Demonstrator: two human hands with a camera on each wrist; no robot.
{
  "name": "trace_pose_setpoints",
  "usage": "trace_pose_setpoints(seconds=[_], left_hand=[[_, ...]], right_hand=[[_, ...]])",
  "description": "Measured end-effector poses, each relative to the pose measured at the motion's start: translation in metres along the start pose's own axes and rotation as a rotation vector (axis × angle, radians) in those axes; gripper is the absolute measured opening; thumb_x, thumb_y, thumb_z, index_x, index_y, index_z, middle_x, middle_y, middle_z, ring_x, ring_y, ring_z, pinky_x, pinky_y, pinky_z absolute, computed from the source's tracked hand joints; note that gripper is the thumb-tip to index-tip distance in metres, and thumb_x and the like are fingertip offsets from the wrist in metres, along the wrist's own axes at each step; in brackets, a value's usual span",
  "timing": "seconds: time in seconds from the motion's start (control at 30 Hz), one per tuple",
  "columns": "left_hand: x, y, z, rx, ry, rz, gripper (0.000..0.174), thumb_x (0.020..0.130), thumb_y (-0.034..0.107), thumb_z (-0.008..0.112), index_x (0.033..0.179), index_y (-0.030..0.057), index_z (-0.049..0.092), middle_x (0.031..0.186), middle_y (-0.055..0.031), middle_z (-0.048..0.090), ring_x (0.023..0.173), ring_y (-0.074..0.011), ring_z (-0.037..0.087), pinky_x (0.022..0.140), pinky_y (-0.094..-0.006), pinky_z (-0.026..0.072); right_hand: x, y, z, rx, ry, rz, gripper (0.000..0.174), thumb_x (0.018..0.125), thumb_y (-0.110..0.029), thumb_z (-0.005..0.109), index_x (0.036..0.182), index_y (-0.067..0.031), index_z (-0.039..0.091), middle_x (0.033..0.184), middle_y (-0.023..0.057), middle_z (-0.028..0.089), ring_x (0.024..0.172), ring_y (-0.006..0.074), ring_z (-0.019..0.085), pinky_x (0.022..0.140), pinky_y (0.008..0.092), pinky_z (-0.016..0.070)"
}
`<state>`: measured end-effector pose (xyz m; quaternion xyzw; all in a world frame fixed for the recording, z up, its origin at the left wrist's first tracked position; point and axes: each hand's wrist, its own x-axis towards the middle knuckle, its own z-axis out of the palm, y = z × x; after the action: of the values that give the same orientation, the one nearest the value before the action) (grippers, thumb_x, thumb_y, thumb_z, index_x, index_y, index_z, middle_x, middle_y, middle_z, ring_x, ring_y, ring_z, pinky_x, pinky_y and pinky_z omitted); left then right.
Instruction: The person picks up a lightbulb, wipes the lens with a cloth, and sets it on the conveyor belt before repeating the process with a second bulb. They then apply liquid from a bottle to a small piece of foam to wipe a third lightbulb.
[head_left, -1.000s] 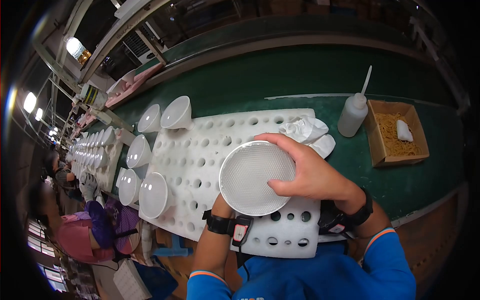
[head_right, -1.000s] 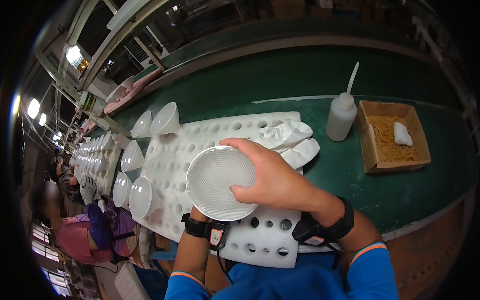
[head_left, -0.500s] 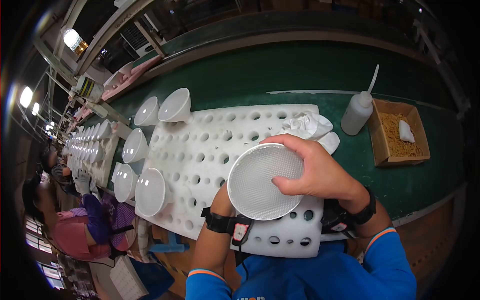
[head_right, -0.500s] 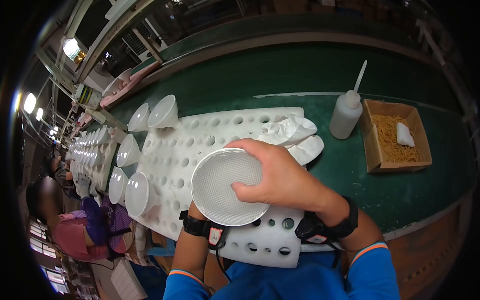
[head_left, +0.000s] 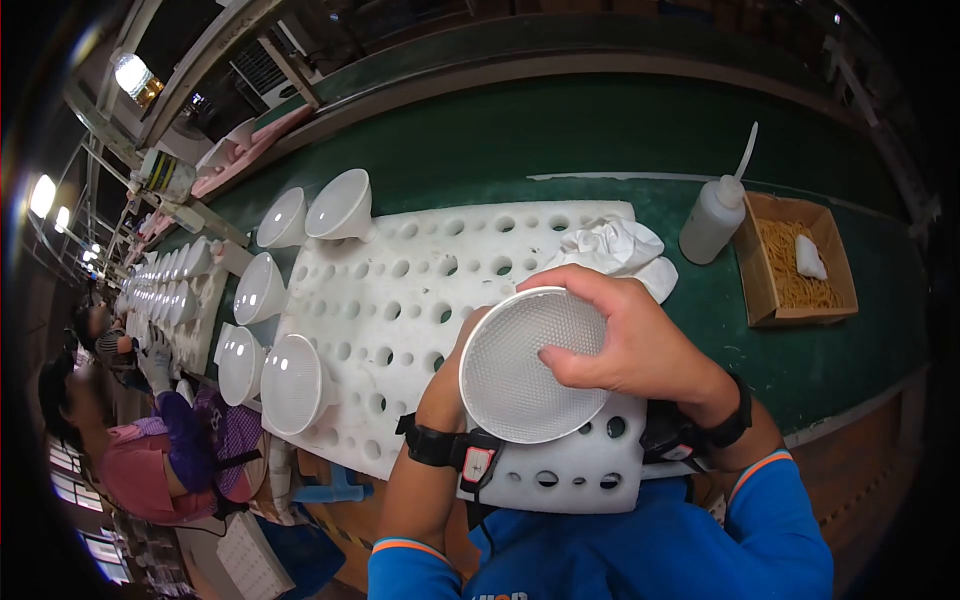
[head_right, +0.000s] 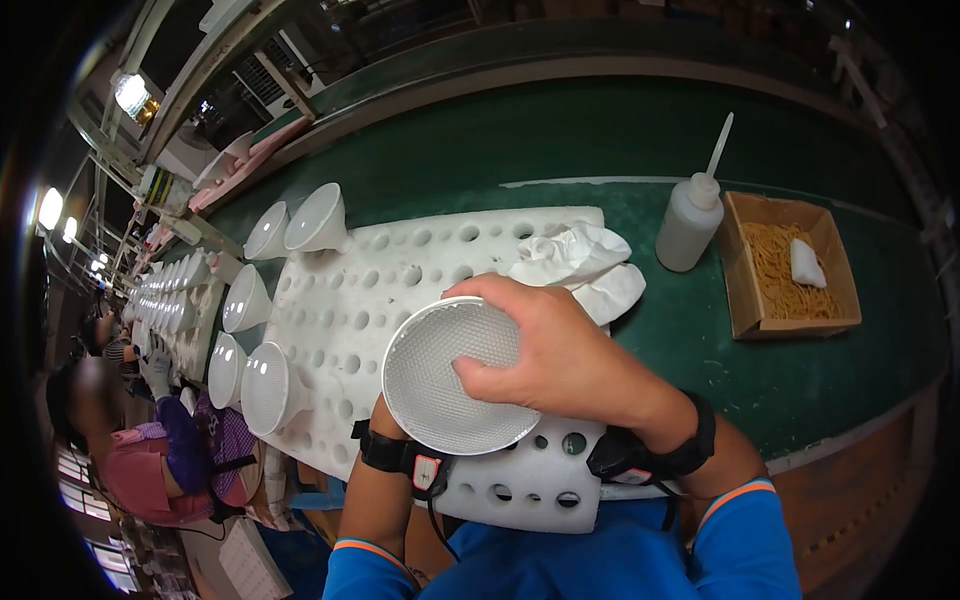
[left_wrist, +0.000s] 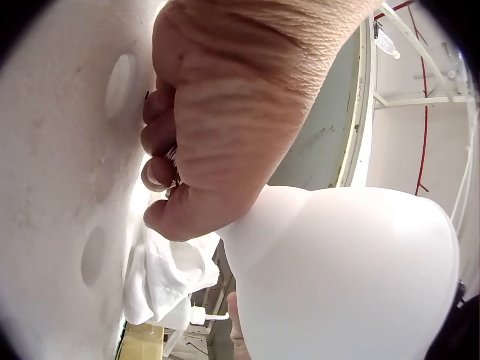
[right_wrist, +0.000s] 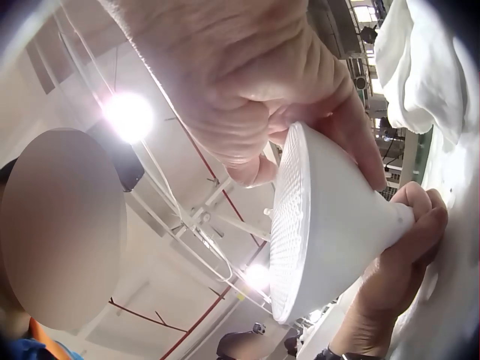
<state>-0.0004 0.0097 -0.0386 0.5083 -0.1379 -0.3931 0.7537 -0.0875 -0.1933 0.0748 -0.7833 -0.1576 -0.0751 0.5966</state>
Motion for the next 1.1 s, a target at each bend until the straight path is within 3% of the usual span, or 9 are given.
trace_pose_setpoints(seconds=[0.1,0.2,0.3,0.53,0.7,0.83,1.0,1.1], left_hand=[[0.012,-0.005,0.008,0.545,0.097,0.216,0.016,0.082,0.014,0.062,0.09,0.0004,0.065,0.078,-0.0094,0.067,0.069,-0.0157,0.062,0.06,-0.0308,0.0475],[0.021,-0.012,0.0,0.712,0.062,0.272,0.018,0.08,0.017,0.062,0.089,0.0013,0.064,0.078,-0.014,0.066,0.069,-0.024,0.063,0.063,-0.0336,0.0469],[0.022,-0.015,0.0,0.673,0.086,0.244,0.019,0.08,0.018,0.062,0.088,0.0018,0.064,0.079,-0.0162,0.066,0.07,-0.029,0.063,0.064,-0.0344,0.0471],[0.014,0.008,0.02,0.989,0.11,0.393,0.019,0.08,0.018,0.063,0.087,0.0008,0.063,0.079,-0.0145,0.067,0.069,-0.0253,0.063,0.063,-0.0337,0.0469],[0.022,-0.018,-0.005,0.561,0.113,0.193,0.019,0.08,0.018,0.064,0.086,-0.0001,0.063,0.078,-0.0128,0.067,0.067,-0.0211,0.063,0.062,-0.0325,0.0465],[0.028,-0.031,-0.015,0.509,0.159,0.15,0.019,0.079,0.018,0.064,0.086,0.0002,0.063,0.077,-0.0142,0.067,0.067,-0.0237,0.063,0.062,-0.0341,0.047],[0.036,-0.027,-0.009,0.864,0.087,0.32,0.021,0.074,0.021,0.063,0.083,0.0022,0.064,0.076,-0.018,0.066,0.071,-0.035,0.063,0.063,-0.0408,0.0482],[0.03,-0.005,0.007,1.046,0.046,0.332,0.02,0.073,0.022,0.063,0.08,0.0033,0.065,0.075,-0.0187,0.064,0.072,-0.0379,0.062,0.063,-0.043,0.0481]], right_hand=[[0.0,-0.004,-0.005,-0.04,-0.062,0.061,0.034,0.078,-0.007,0.053,0.111,-0.0005,0.059,0.098,0.0077,0.064,0.092,0.0164,0.062,0.083,0.029,0.048],[0.002,0.008,-0.008,0.073,-0.082,0.087,0.033,0.077,-0.007,0.053,0.109,-0.0007,0.059,0.095,0.007,0.064,0.09,0.0147,0.061,0.082,0.0285,0.0479],[0.005,0.005,-0.011,0.145,-0.086,0.158,0.031,0.078,-0.007,0.052,0.107,-0.0006,0.06,0.095,0.0069,0.064,0.088,0.0139,0.061,0.081,0.028,0.0481],[0.001,0.001,0.001,-0.032,-0.033,0.037,0.029,0.084,-0.02,0.066,0.105,-0.0016,0.061,0.096,0.0062,0.065,0.089,0.0145,0.062,0.079,0.0274,0.049],[0.005,0.009,-0.003,0.128,-0.05,0.095,0.027,0.087,-0.019,0.064,0.108,-0.0021,0.061,0.096,0.0066,0.065,0.089,0.015,0.063,0.078,0.0276,0.0493],[0.004,0.01,-0.004,0.127,-0.023,0.043,0.024,0.088,-0.016,0.062,0.108,-0.0021,0.062,0.096,0.0068,0.065,0.09,0.0145,0.062,0.079,0.0273,0.0489],[0.003,0.004,-0.013,0.034,-0.003,0.003,0.028,0.08,-0.009,0.063,0.107,-0.0018,0.063,0.097,0.0068,0.065,0.09,0.0135,0.061,0.082,0.0268,0.0478],[0.001,-0.001,-0.01,0.08,-0.077,0.02,0.033,0.074,-0.005,0.061,0.107,-0.0014,0.063,0.097,0.0067,0.066,0.092,0.0135,0.062,0.084,0.0271,0.048]])
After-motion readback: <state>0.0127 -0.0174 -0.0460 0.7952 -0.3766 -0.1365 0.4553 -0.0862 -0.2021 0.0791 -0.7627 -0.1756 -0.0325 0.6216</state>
